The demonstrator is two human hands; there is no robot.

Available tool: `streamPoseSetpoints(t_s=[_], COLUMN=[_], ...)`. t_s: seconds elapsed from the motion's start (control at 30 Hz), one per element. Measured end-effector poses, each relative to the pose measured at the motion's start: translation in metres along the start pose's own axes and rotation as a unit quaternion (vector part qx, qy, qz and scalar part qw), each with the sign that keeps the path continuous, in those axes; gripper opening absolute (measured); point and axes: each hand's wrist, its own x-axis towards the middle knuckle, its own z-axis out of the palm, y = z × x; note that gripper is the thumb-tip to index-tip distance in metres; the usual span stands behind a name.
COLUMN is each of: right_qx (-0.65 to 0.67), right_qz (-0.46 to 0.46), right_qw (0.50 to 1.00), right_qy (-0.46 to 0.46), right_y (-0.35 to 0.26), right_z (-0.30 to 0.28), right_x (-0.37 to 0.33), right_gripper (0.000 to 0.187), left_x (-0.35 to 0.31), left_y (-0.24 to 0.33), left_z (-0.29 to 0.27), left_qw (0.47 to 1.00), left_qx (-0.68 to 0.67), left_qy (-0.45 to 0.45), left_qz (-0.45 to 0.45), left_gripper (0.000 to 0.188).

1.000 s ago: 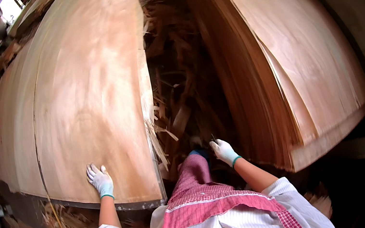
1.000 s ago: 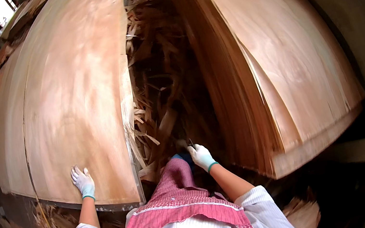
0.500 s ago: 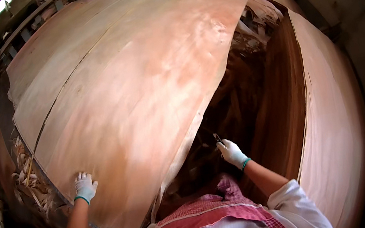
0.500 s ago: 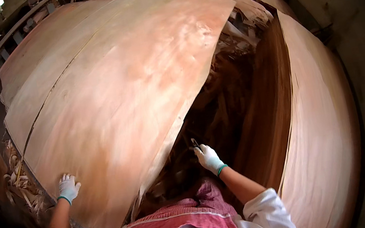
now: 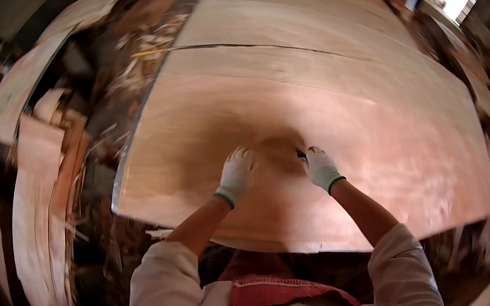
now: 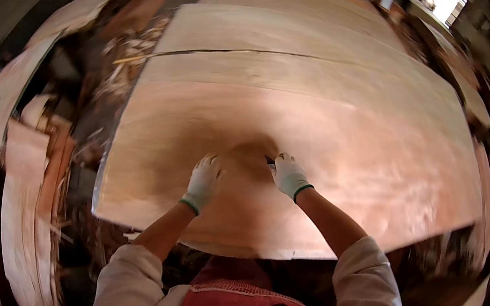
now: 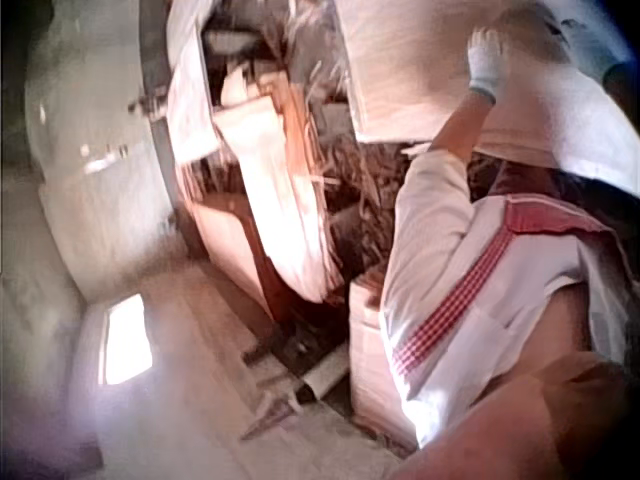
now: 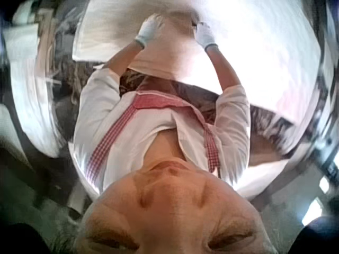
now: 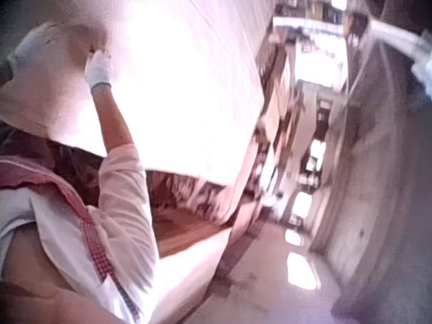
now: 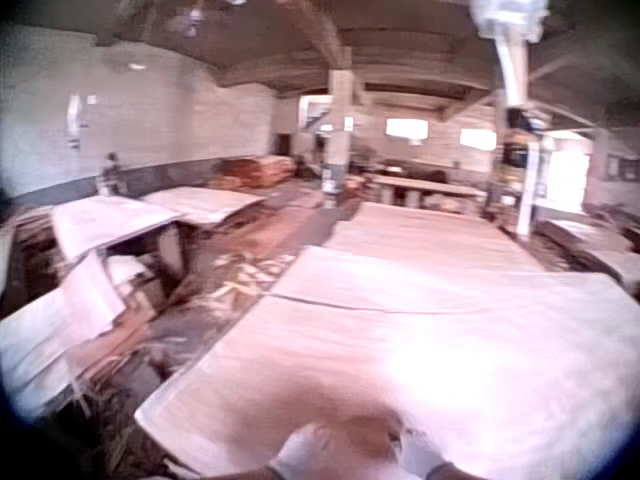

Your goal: The person uses a knife to peel thin layers of wood veneer from large sheets in a workshop. They lift the veneer, scrape the surface, and stack the peeled sheets on a table while other workers are visible in the background.

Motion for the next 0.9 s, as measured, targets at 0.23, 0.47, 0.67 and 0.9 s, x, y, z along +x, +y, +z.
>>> streamPoseSetpoints(t_s=[0.23, 0.47, 0.67, 0.9], right_qx=[-0.046, 0.095, -0.014, 0.003], right_qz=[-0.034, 0.041, -0.144, -0.132], right_qw=[0.994, 0.965, 0.989, 0.990], right_qy=[-0.096, -0.241, -0.003, -0.056], right_y=[0.015, 0.035, -0.102, -0.337], right_z=[0.061, 0.003, 0.055, 0.138], right_x=[0.040, 0.120, 0.359, 0.510], right_gripper=[0.036, 0.031, 0.021, 0.022], left_x=[0.124, 0.226, 0.234, 0.233], left_y=[-0.110, -0.298, -0.380, -0.388], left_z=[0.014, -0.021, -0.037, -0.037], left_qw=[0.976, 0.905, 0.894, 0.877], left_qx=[0.130, 0.302, 0.261, 0.270], left_qy=[0.055, 0.001, 0.212, 0.201], left_qz=[-0.167, -0.299, -0.296, -0.344], left_gripper=[0.040, 0.054, 0.044, 0.054])
